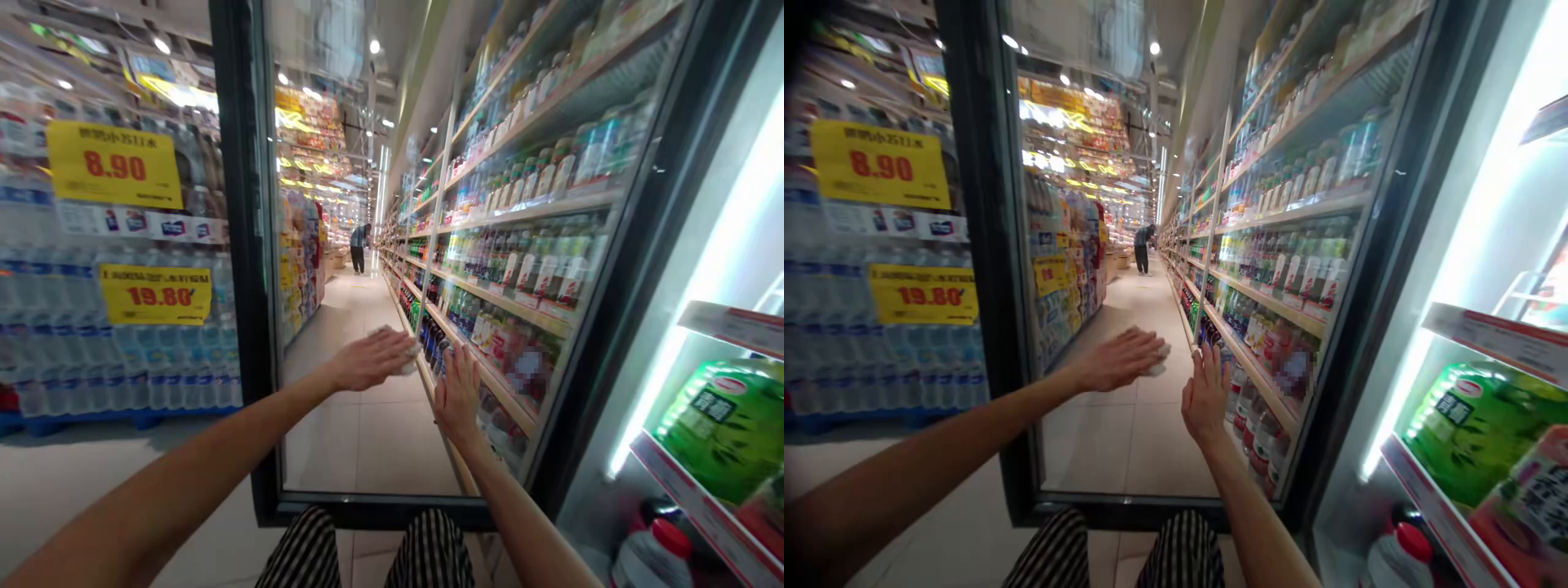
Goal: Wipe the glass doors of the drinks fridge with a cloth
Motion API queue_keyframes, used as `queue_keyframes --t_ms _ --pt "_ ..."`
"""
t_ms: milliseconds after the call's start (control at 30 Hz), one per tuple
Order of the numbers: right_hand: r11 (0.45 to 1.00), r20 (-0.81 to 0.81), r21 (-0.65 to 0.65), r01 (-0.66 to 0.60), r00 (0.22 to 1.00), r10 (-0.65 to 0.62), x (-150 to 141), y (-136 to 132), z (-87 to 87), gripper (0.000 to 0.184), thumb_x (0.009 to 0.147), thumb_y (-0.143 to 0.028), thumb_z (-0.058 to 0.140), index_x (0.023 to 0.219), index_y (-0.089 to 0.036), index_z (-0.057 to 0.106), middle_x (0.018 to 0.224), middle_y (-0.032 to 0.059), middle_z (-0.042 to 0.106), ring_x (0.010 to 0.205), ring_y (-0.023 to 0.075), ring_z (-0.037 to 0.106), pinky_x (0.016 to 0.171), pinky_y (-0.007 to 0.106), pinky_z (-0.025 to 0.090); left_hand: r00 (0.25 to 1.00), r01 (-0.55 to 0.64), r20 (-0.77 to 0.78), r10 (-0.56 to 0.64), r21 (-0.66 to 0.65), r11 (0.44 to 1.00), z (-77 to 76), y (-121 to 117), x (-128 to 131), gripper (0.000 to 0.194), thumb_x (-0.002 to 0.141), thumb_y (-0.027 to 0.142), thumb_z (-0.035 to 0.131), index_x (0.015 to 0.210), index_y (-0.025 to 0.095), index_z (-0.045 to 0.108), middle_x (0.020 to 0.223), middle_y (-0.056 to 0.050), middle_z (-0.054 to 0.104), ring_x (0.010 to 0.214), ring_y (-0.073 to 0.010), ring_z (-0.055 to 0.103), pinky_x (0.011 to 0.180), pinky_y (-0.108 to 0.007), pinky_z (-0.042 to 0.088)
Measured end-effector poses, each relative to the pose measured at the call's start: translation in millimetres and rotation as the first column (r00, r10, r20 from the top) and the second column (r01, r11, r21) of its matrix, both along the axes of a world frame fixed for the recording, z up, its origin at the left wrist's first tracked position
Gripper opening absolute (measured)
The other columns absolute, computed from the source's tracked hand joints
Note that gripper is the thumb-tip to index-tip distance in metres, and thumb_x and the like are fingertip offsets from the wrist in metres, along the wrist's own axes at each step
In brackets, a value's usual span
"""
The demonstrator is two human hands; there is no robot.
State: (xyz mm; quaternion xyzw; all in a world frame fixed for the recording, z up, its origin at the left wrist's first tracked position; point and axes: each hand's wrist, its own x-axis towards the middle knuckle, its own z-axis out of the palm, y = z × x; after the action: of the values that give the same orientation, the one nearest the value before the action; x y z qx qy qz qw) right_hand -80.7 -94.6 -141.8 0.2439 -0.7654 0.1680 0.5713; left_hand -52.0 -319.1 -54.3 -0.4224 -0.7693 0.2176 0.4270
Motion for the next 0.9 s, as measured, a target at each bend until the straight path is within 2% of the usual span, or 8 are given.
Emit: queue_keyframes --t_ms 167,267,333,433,533,633,700,900 --pt "1.000 -0.007 -0.008 -0.009 1.000 0.009 0.2 1.7 0.7 0.060 0.083 -0.013 0.038 0.140 -0.016 0.020 0.142 0.0141 0.034 0.136 0.0235 0.020 0.107 0.051 0.024 0.937 -0.065 -0.233 0.259 0.614 0.787 14.2 -23.1 5.9 0.053 0.084 0.023 0.045 0.134 0.014 0.031 0.149 -0.011 0.013 0.138 -0.0261 0.007 0.111 -0.047 0.016" --pt "1.000 -0.009 -0.009 -0.021 1.000 0.020 1.4 0.6 1.7 0.060 0.083 -0.013 0.038 0.141 -0.016 0.020 0.142 0.0140 0.034 0.136 0.0238 0.019 0.106 0.051 0.025 0.979 -0.027 -0.190 0.076 0.251 0.968 -6.7 -30.6 11.8 0.047 0.084 0.020 0.042 0.130 0.018 0.036 0.147 -0.006 0.023 0.137 -0.0220 0.012 0.110 -0.042 0.021" --pt "1.000 -0.013 -0.009 -0.025 1.000 0.025 1.9 0.4 2.1 0.060 0.083 -0.012 0.037 0.140 -0.016 0.021 0.142 0.0137 0.034 0.136 0.0235 0.019 0.107 0.050 0.025 0.995 0.013 -0.101 -0.014 -0.010 1.000 -13.6 -35.9 13.0 0.044 0.085 0.021 0.040 0.128 0.022 0.039 0.143 -0.002 0.034 0.137 -0.0169 0.016 0.110 -0.035 0.022" --pt "1.000 -0.009 -0.009 -0.026 1.000 0.026 1.6 0.7 2.0 0.060 0.083 -0.012 0.037 0.141 -0.017 0.021 0.143 0.0129 0.033 0.136 0.0233 0.019 0.107 0.051 0.024 0.980 -0.044 -0.178 0.089 0.240 0.970 -0.9 -40.1 10.0 0.044 0.086 0.025 0.041 0.130 0.019 0.038 0.144 -0.006 0.030 0.137 -0.0213 0.013 0.111 -0.041 0.020" --pt "0.999 -0.002 -0.014 -0.031 1.000 0.031 1.4 0.8 2.0 0.060 0.083 -0.013 0.037 0.141 -0.017 0.021 0.144 0.0124 0.032 0.137 0.0236 0.019 0.107 0.051 0.024 0.932 -0.063 -0.244 0.269 0.621 0.782 10.7 -33.1 7.6 0.050 0.087 0.026 0.040 0.133 0.011 0.032 0.148 -0.011 0.018 0.137 -0.0267 0.006 0.111 -0.046 0.016" --pt "0.999 -0.003 -0.009 -0.035 0.999 0.035 1.9 2.0 2.2 0.060 0.082 -0.012 0.037 0.140 -0.017 0.021 0.143 0.0127 0.033 0.137 0.0237 0.019 0.107 0.051 0.024 0.973 -0.033 -0.208 0.095 0.284 0.958 5.0 -23.0 9.0 0.052 0.085 0.022 0.041 0.136 0.017 0.029 0.147 -0.008 0.023 0.138 -0.0202 0.008 0.111 -0.039 0.018" --pt "0.999 -0.003 -0.001 -0.036 0.999 0.036 2.3 4.0 2.0 0.060 0.082 -0.011 0.037 0.140 -0.017 0.022 0.142 0.0127 0.034 0.136 0.0233 0.020 0.107 0.051 0.025 0.994 -0.002 -0.114 0.001 -0.012 1.000 5.3 -20.3 9.3 0.052 0.085 0.023 0.041 0.135 0.022 0.029 0.144 -0.004 0.031 0.138 -0.0159 0.011 0.112 -0.034 0.019" --pt "0.990 -0.072 -0.013 -0.140 0.988 0.139 7.3 2.1 16.3 0.062 0.082 -0.009 0.037 0.140 -0.019 0.020 0.142 0.0123 0.034 0.136 0.0237 0.021 0.106 0.053 0.026 0.964 -0.032 -0.210 0.161 0.510 0.859 38.7 1.1 -1.8 0.058 0.086 0.025 0.042 0.138 0.011 0.021 0.148 -0.015 0.018 0.138 -0.0253 0.005 0.111 -0.046 0.015"
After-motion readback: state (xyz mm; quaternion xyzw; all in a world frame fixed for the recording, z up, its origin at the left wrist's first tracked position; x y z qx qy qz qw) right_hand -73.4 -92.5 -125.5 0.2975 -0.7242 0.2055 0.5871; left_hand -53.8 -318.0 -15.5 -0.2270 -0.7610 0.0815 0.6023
